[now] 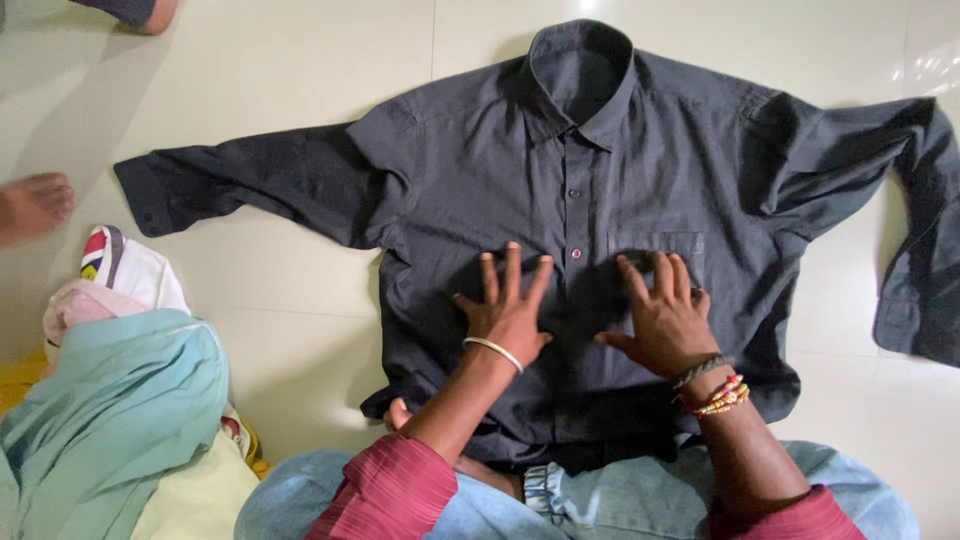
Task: The person buttons a shirt by hand while it lies flat on the floor, working down the front row of buttons and smoothing the fabric.
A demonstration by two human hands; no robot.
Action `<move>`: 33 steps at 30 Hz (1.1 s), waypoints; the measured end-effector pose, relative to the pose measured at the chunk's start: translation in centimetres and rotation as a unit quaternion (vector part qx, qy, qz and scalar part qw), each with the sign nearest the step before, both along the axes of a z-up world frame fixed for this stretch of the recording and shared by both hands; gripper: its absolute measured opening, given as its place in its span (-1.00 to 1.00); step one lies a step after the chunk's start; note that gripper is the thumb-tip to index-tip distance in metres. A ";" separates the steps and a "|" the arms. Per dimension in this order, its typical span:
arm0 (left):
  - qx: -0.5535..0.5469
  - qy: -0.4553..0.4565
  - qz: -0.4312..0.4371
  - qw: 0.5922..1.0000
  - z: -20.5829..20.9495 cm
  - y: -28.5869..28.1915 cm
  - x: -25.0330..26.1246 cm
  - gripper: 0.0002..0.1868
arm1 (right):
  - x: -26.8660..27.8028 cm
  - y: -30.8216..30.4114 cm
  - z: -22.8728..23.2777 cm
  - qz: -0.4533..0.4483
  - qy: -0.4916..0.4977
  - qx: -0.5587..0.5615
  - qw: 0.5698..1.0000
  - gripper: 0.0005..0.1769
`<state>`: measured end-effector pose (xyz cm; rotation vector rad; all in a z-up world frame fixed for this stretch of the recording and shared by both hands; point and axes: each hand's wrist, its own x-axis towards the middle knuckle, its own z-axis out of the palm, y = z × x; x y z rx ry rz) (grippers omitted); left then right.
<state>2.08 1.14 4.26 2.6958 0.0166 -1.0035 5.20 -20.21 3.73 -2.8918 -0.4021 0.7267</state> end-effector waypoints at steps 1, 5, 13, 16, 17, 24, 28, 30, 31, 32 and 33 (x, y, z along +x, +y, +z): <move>0.015 0.023 0.016 0.999 0.2 0.6 0.6 0.26 | 0.1 0.1 -0.2 -0.001 0.011 -0.001 1.000 0.29; 0.058 0.085 0.091 0.990 0.9 1.3 1.8 0.38 | -0.1 0.1 0.0 -0.039 0.095 -0.017 0.995 0.33; 0.076 0.115 0.098 0.986 2.0 1.1 2.5 0.39 | -0.2 1.6 0.5 -0.069 0.160 -0.097 0.980 0.59; 0.065 0.119 0.109 0.985 2.7 1.1 2.4 0.38 | -0.2 1.7 0.1 -0.086 0.144 -0.081 0.982 0.61; 0.061 0.124 0.110 0.984 2.9 1.1 2.1 0.37 | -0.8 1.6 -0.1 -0.101 0.144 -0.081 0.981 0.61; 0.053 0.103 0.112 0.987 3.4 1.4 1.6 0.33 | -4.2 2.5 -0.7 -0.139 0.187 -0.121 0.965 0.64; 0.069 0.069 0.063 0.993 1.9 1.6 0.0 0.31 | -6.9 1.3 -1.4 -0.135 0.175 -0.126 0.967 0.56; 0.067 0.092 0.037 0.993 0.9 2.2 -1.6 0.33 | -7.7 0.7 -2.3 -0.136 0.165 -0.128 0.968 0.46; 0.055 0.118 0.027 0.991 0.7 2.3 -2.0 0.34 | -7.9 0.7 -2.5 -0.126 0.174 -0.134 0.967 0.43; 0.044 0.145 0.016 0.988 0.8 2.2 -2.2 0.35 | -8.2 0.4 -2.5 -0.116 0.184 -0.141 0.966 0.41; 0.043 0.154 0.014 0.987 0.8 2.1 -2.8 0.30 | -8.8 -0.2 -2.3 -0.113 0.195 -0.149 0.963 0.38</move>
